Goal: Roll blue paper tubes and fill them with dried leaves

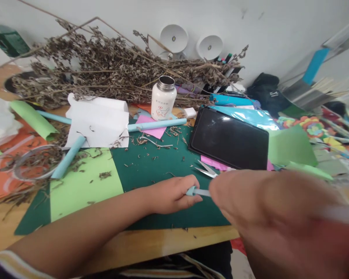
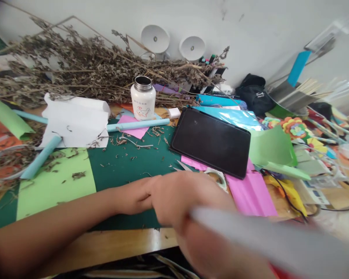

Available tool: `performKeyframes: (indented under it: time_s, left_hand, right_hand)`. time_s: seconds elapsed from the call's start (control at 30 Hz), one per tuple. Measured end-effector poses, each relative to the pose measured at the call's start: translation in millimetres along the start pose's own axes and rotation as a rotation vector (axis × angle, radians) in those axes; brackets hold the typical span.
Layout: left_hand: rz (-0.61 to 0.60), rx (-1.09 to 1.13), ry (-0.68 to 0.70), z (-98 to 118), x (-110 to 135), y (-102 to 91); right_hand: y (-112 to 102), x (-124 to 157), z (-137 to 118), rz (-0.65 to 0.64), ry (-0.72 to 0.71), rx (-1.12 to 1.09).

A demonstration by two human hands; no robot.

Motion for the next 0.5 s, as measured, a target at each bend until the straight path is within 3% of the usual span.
performKeyframes:
  time_s: [0.2, 0.5]
  left_hand:
    - [0.032, -0.156, 0.035, 6.7, 0.7, -2.1]
    - [0.052, -0.097, 0.065, 6.7, 2.0, -2.8]
  right_hand:
    - [4.3, -5.0, -10.2, 0.010, -0.178, -0.185]
    - [14.8, -5.0, -7.7, -0.099, -0.133, -0.258]
Point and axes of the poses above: each hand's wrist, its own x-axis away from the middle knuckle, its own y-axis out of the palm, z = x × y, the point moved 5 cm from there along -x, towards the middle knuckle, and after that the axes turned 4 degrees about z, right-handed, at the moved point
